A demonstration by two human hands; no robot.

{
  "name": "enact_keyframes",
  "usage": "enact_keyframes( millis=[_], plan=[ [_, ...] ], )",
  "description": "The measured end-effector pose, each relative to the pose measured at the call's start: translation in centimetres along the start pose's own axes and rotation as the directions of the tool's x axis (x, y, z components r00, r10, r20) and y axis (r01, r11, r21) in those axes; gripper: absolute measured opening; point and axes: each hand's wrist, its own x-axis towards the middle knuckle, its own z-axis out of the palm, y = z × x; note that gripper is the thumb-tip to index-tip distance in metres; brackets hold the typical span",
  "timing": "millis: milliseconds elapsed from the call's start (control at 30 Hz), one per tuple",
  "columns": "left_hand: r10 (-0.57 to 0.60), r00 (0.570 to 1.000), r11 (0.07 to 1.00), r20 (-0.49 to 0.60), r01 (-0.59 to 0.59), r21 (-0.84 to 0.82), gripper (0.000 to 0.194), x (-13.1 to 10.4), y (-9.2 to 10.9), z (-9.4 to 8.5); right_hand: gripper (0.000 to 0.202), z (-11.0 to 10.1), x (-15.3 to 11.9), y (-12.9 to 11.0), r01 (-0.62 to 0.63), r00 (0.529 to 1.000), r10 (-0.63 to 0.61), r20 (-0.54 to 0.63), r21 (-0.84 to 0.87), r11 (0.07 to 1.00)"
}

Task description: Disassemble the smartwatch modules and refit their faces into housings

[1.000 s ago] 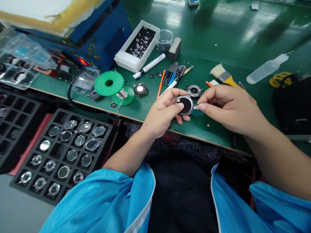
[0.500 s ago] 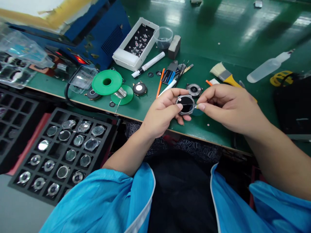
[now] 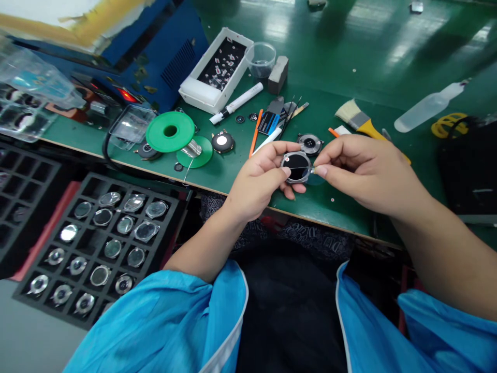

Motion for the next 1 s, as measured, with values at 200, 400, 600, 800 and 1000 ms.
enact_keyframes(
  millis=[200,400,600,800,1000],
  plan=[
    [0.003,1.000,1.000,0.006,-0.003,0.009,0.049,-0.01,-0.05,0.00,0.011,-0.07,-0.12,0.15,0.014,1.000,-0.014,-0.005,0.004,1.000],
    [0.008,1.000,1.000,0.006,-0.008,0.007,0.049,-0.01,-0.01,-0.05,0.007,-0.09,-0.14,0.12,-0.010,1.000,0.010,0.008,0.000,1.000],
    [0.011,1.000,1.000,0.001,-0.011,0.020,0.046,-0.07,-0.10,-0.04,0.010,-0.03,0.00,0.15,0.011,1.000,-0.011,0.009,0.023,1.000],
    [0.018,1.000,0.999,0.004,-0.018,0.026,0.042,-0.19,-0.14,-0.04,0.008,-0.09,-0.09,0.14,0.001,1.000,-0.001,0.005,0.007,1.000],
    [0.014,1.000,1.000,0.016,-0.014,0.023,0.044,-0.10,-0.15,-0.14,0.009,-0.10,-0.11,0.06,-0.003,1.000,0.003,0.008,-0.001,1.000]
  ],
)
